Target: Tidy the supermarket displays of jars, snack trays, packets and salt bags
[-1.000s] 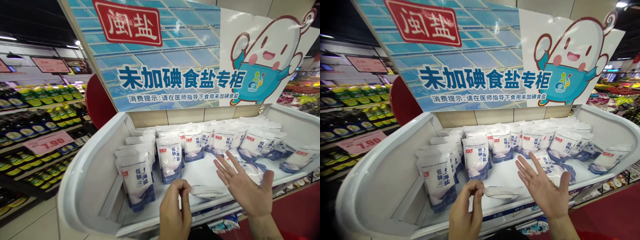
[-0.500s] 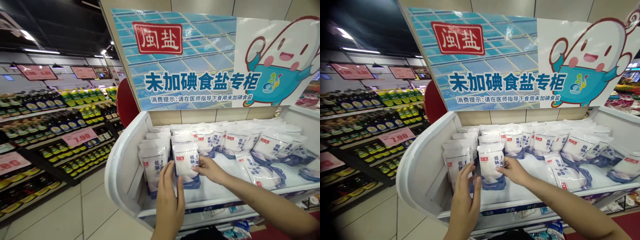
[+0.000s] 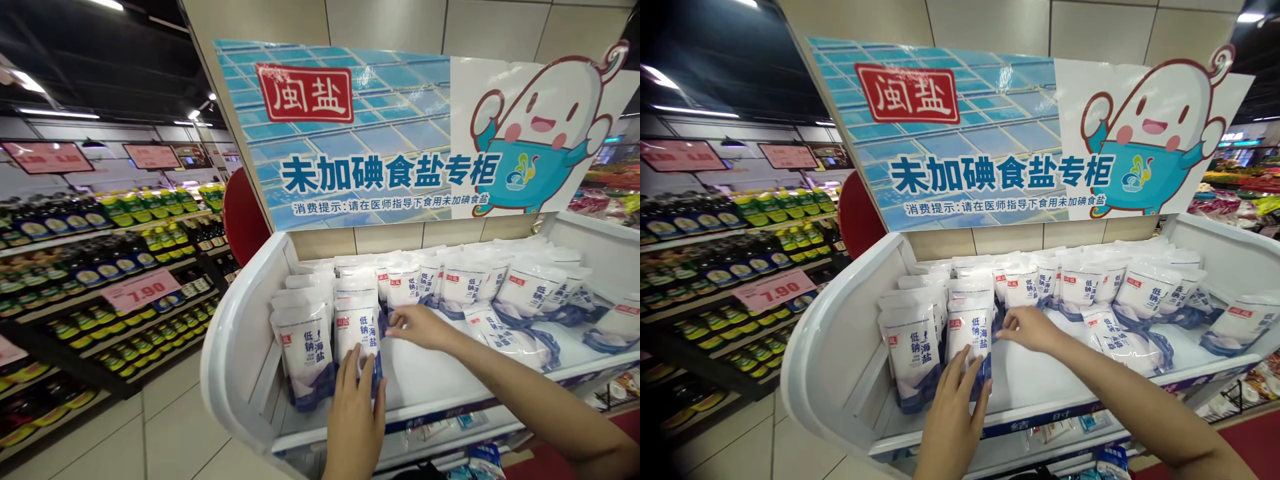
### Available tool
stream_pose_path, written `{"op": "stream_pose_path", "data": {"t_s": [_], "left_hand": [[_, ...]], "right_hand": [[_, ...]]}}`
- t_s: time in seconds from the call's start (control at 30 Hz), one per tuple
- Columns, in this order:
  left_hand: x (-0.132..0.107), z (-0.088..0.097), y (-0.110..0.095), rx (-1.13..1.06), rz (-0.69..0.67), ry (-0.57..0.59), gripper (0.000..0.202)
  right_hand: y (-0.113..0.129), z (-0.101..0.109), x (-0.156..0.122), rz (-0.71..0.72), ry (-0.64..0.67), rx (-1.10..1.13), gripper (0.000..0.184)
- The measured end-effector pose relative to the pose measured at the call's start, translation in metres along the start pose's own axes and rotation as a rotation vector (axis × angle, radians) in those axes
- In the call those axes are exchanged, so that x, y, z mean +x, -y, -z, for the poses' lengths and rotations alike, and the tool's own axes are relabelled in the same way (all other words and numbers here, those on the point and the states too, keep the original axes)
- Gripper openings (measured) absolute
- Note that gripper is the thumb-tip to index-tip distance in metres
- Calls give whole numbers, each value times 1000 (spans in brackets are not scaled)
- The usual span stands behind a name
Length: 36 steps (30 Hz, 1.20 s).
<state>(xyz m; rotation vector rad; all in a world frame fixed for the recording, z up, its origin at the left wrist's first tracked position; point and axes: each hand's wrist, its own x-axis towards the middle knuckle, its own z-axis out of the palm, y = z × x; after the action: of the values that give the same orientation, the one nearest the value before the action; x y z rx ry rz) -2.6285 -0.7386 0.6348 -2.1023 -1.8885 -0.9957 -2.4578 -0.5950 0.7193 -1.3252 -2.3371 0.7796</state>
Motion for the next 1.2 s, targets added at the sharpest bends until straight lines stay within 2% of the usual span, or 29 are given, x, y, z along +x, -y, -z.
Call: {"op": "stream_pose_path", "data": {"t_s": [0.1,0.2,0.37,0.5,0.6,0.73,0.87,0.97,1.1,1.13,1.2], "left_hand": [[-1,-1,-3,41,43,49,36],[1,-4,-7,-1,144,127,36],[8,-11,-8,-70,124,127,34],[12,-14,-7,-35,53,53,18],[11,-15,-7,-50,-21,-14,18],[8,-16,-5,-94,-54,-39,20],[7,-13,-5,-57,-41,-66,18],[7,-10,-7,47,-11,-121,18],[8,-7,-10,105,-42,-143,21],[8,-7,-10,114,-46,-144,20],[8,-8,-9,125,-57,-141,18]], "right_hand": [[-18,32,6,-191,-78,-301,21],[-32,44,16,-315,-76,-497,32],[-35,25,33,-243,-152,-442,56],[-25,11,40,-250,-189,-361,74],[-18,10,38,-270,-171,-355,72],[-10,12,30,-279,-164,-471,65],[-4,20,13,-268,-172,-586,57],[-13,46,-15,-298,-199,-557,50],[-49,91,-64,-549,-417,-520,39],[-61,97,-75,-636,-435,-537,40],[-84,101,-93,-778,-368,-563,48]]}}
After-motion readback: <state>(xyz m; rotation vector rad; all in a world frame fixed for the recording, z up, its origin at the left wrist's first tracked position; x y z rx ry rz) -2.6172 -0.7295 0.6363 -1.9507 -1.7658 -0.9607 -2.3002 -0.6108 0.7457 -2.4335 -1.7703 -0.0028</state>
